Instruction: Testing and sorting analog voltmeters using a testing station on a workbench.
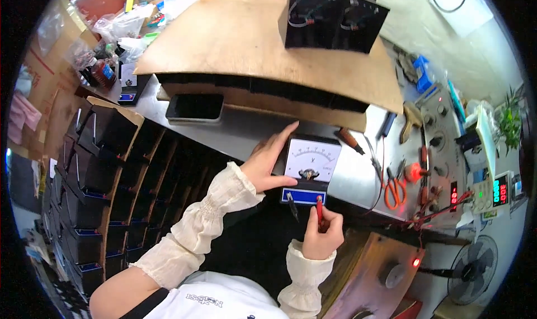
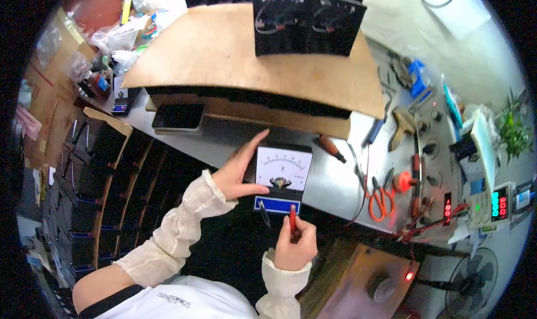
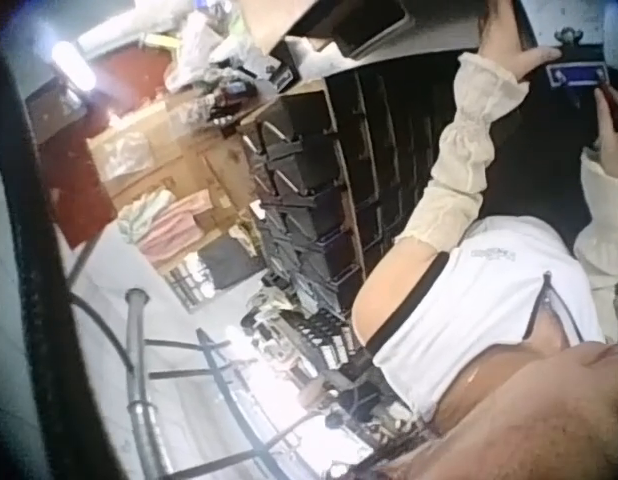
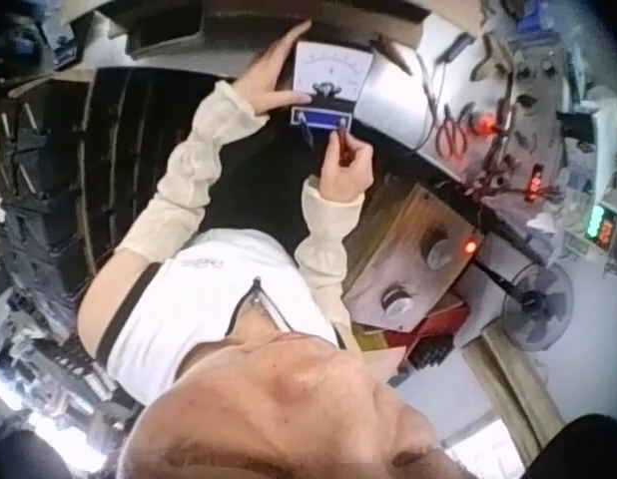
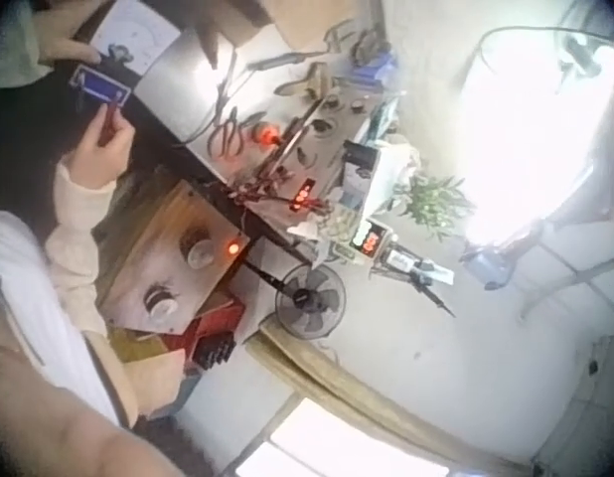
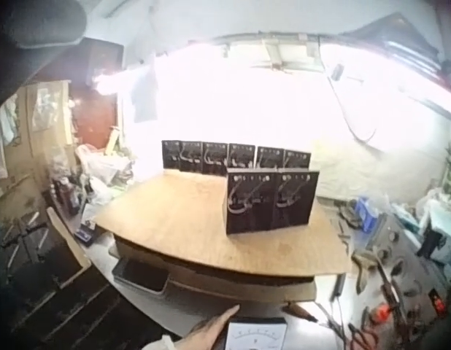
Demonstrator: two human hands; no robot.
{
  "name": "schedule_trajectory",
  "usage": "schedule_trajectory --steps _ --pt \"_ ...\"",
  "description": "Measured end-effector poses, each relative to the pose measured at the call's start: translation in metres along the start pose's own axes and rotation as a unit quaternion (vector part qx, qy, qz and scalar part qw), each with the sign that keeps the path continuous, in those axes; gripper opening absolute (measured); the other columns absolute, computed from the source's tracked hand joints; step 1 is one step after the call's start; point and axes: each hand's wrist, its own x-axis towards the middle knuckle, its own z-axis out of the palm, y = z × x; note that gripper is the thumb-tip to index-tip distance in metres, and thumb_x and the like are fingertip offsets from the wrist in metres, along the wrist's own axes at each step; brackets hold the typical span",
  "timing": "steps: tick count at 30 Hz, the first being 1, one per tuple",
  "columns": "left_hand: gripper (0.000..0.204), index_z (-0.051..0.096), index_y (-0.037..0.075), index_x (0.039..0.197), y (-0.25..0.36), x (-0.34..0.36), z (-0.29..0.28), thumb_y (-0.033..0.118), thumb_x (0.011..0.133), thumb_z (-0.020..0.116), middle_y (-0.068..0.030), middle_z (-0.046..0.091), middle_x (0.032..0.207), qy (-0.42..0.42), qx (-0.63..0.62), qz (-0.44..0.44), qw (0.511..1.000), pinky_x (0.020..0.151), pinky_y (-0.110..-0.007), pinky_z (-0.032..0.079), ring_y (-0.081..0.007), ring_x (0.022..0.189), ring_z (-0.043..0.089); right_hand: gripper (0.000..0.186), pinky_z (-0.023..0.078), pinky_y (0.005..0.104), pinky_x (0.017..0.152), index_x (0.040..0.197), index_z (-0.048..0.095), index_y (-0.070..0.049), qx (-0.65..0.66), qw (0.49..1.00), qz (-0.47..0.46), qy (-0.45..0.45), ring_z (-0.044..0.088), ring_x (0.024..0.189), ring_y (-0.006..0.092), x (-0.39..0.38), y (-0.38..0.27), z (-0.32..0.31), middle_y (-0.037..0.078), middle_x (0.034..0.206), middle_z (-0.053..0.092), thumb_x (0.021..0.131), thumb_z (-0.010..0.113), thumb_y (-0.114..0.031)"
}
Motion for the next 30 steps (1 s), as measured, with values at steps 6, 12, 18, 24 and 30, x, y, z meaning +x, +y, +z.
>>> schedule_trajectory --steps 6,12,18,24,30 --pt "0.096 0.039 -0.007 0.135 -0.018 -0.01 0.024 0.032 0.06 0.084 -0.0286 0.046 0.132 0.069 -0.003 0.015 0.997 0.104 -0.047 0.039 -0.0449 0.12 0.048 0.011 0.048 0.0252 0.052 0.09 0.065 -0.002 0.146 0.989 -0.007 0.012 0.057 0.058 0.0122 -0.009 0.068 -0.035 0.006 0.075 0.063 0.085 0.072 -0.008" --pt "0.072 0.049 0.0 0.12 0.031 -0.069 0.003 0.023 0.059 0.08 -0.0183 0.052 0.112 0.259 0.08 0.022 0.962 0.091 -0.044 0.043 -0.0379 0.105 0.053 0.017 0.051 0.024 0.069 0.097 0.066 0.003 0.06 0.977 -0.11 -0.174 0.061 0.072 0.0103 -0.037 0.008 -0.002 0.006 0.085 0.068 0.083 0.075 0.0" --pt "0.066 0.054 0.001 0.118 0.123 -0.195 -0.148 0.032 0.064 0.077 -0.0159 0.054 0.108 0.477 0.432 -0.094 0.76 0.087 -0.045 0.041 -0.0358 0.099 0.052 0.014 0.052 0.0236 0.067 0.093 0.066 0.003 0.079 0.937 -0.165 -0.297 0.062 0.072 0.0104 -0.035 0.016 0.014 0.007 0.082 0.068 0.083 0.075 0.0" --pt "0.078 0.044 0.015 0.141 0.177 -0.293 -0.31 0.013 0.07 0.077 -0.0159 0.055 0.123 0.479 0.686 -0.093 0.539 0.095 -0.044 0.047 -0.0374 0.111 0.054 0.018 0.056 0.0273 0.065 0.086 0.067 -0.002 -0.116 0.937 -0.21 -0.255 0.067 0.069 0.0132 0.0 0.047 0.004 0.009 0.078 0.071 0.082 0.08 -0.014" --pt "0.086 0.02 0.04 0.152 0.1 -0.344 -0.486 -0.002 0.086 0.055 -0.0236 0.053 0.129 0.228 0.883 -0.239 0.334 0.078 -0.044 0.058 -0.0371 0.088 0.069 0.019 0.056 0.028 0.063 0.087 0.068 -0.003 -0.126 0.925 -0.267 -0.238 0.068 0.068 0.0145 0.007 0.041 0.014 0.009 0.078 0.071 0.082 0.08 -0.016"
